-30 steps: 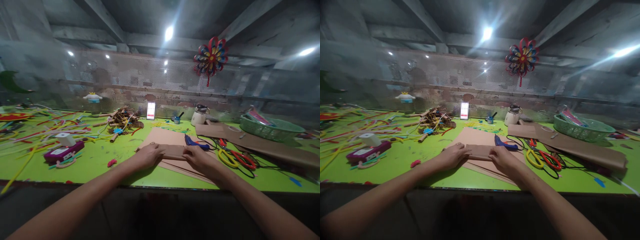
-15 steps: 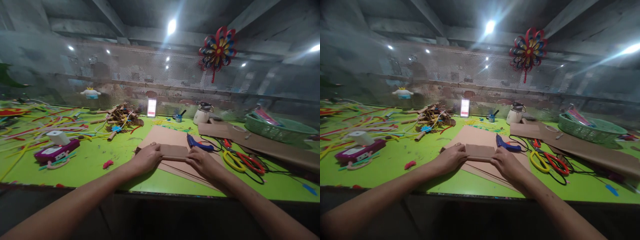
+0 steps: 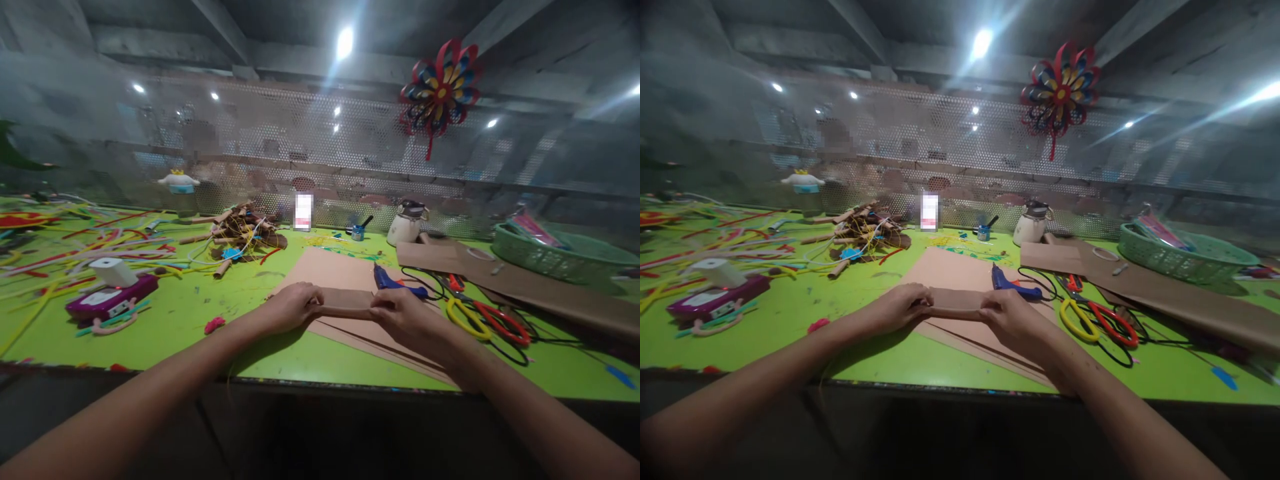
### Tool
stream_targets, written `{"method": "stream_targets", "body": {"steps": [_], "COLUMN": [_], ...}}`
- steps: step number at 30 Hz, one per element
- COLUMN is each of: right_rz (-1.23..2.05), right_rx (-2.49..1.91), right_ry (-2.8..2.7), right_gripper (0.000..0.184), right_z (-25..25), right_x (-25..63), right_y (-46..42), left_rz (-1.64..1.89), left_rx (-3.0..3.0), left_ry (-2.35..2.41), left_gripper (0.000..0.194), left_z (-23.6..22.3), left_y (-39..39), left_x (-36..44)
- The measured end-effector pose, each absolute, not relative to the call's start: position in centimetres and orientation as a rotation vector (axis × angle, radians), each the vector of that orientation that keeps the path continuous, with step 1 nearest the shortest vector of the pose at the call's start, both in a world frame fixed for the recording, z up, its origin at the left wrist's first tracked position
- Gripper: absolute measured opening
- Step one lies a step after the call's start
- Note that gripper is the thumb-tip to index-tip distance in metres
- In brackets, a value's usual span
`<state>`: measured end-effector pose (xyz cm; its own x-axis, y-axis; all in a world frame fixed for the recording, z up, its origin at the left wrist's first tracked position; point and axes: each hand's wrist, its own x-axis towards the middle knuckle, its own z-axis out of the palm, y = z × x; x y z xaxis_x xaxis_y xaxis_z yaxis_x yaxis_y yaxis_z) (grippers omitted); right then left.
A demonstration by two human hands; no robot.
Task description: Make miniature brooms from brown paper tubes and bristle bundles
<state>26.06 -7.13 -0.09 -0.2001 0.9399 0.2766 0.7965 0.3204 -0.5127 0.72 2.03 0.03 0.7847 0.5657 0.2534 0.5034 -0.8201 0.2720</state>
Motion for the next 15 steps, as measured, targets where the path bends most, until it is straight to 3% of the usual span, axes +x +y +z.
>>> {"method": "stream_targets", "body": {"steps": [5, 15], "right_rz": [0.317, -0.085], "right_rx": [-1.521, -1.476], "right_ry": [-2.088, -2.16], "right_gripper": [0.018, 0.022], "right_z": [-0.1, -0.9], "right_x": [25.7, 24.8], "right_y": [-8.7, -8.7], "left_rz": [0.459, 0.466], "left_rx": [2.814, 3.14], "left_ry": [0.74, 0.759], "left_gripper": [0.018, 0.028], "left_z": [0.2, 0.4], "left_y": [1.5, 0.3], "left_x": [-0.1, 0.7]}}
